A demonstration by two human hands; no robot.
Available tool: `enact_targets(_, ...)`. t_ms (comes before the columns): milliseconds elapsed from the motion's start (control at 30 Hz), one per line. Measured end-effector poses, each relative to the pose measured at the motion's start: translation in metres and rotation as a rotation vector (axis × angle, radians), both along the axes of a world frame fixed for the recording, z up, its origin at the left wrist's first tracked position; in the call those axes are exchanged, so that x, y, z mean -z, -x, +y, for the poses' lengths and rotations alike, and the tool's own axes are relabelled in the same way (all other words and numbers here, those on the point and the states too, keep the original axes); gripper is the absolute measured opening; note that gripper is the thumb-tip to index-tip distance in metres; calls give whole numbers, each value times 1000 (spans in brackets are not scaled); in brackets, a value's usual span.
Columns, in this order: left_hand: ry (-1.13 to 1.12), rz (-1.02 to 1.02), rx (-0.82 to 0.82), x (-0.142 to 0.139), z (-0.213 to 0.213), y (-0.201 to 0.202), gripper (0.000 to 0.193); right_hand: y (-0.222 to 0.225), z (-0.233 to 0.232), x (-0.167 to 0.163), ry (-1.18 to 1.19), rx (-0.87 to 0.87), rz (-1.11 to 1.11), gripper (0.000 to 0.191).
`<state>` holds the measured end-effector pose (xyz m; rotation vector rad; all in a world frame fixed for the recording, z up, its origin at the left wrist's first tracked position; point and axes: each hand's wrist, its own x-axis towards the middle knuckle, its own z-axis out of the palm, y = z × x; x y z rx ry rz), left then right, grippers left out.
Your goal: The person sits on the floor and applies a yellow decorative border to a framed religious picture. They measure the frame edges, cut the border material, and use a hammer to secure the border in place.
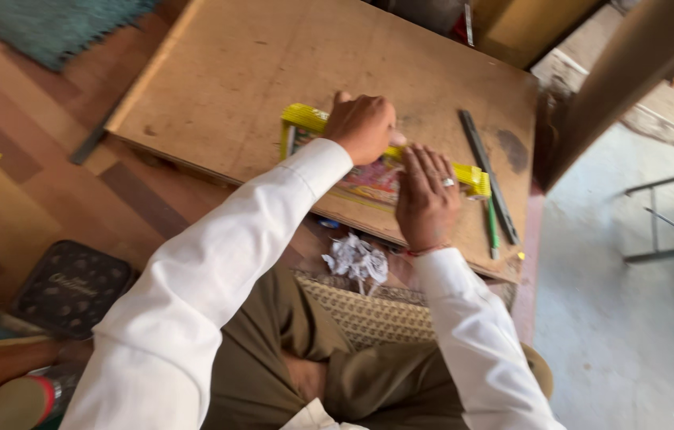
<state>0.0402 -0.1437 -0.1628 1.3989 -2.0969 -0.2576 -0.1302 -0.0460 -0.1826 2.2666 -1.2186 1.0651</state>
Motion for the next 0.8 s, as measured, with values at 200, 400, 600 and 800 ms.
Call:
enact_targets(200,30,319,-215,-6,-9,-83,33,0,-5,-7,-14,-36,-6,32)
enact_targets(400,-461,869,50,31,9,-158,28,-3,-11,-2,0,-10,-47,33)
enact_targets(600,-436,984,-57,37,2,-149,18,-9,-13,-4,-17,-6,-28,33)
enact_targets(800,-484,1216,-212,27,3,-134,18,-14,-19,-5,15,-4,-15,28)
